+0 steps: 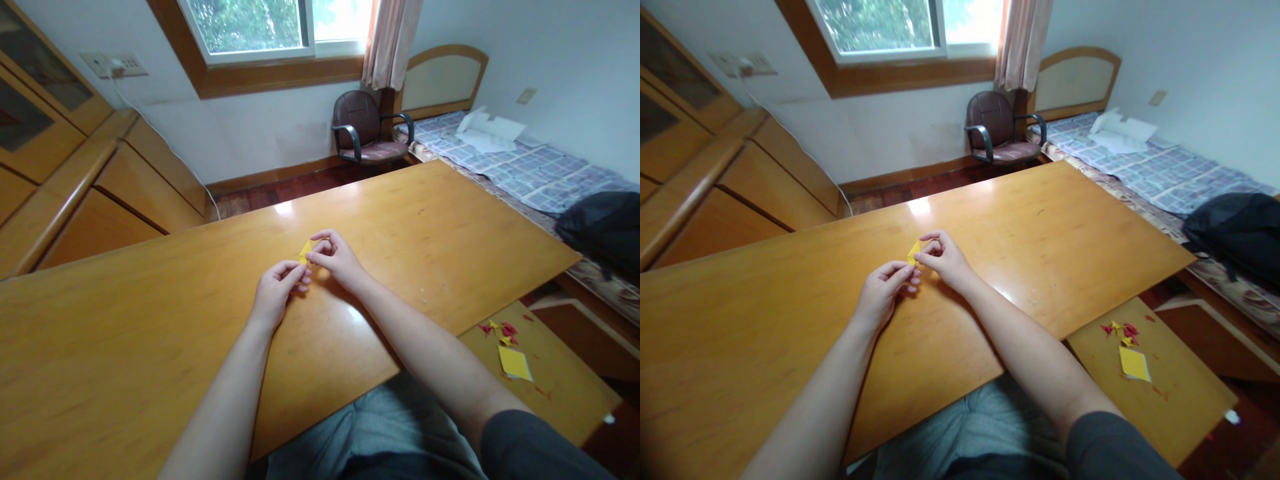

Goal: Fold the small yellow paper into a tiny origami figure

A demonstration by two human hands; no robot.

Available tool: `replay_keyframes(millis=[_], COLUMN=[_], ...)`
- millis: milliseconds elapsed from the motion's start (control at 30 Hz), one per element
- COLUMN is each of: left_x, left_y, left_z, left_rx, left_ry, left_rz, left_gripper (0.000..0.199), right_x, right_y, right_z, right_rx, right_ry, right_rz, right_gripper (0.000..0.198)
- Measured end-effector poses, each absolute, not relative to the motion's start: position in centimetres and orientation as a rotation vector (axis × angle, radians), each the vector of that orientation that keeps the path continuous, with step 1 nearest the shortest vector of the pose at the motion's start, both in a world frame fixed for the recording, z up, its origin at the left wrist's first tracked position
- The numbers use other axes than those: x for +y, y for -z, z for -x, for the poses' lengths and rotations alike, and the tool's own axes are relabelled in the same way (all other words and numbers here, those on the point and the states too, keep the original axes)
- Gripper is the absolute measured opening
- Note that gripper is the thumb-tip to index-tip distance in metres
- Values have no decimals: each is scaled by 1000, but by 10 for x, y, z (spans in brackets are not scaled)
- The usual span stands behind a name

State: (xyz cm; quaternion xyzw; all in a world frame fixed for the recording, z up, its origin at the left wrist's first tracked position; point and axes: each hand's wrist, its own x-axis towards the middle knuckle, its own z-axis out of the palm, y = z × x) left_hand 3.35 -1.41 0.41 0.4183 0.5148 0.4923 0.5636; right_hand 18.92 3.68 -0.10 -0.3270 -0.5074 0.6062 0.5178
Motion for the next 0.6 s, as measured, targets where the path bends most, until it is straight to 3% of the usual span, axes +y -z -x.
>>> replay_keyframes(millis=[600], left_x=[-14], left_y=[-4], left_z=[-32], left_rx=[1214], left_ry=[-1174], left_rz=[-977], left_gripper=[27], right_x=[33], right_y=[0], right_z=[-187], right_rx=[-1209], right_ry=[-1507], right_rz=[750], right_gripper=[39])
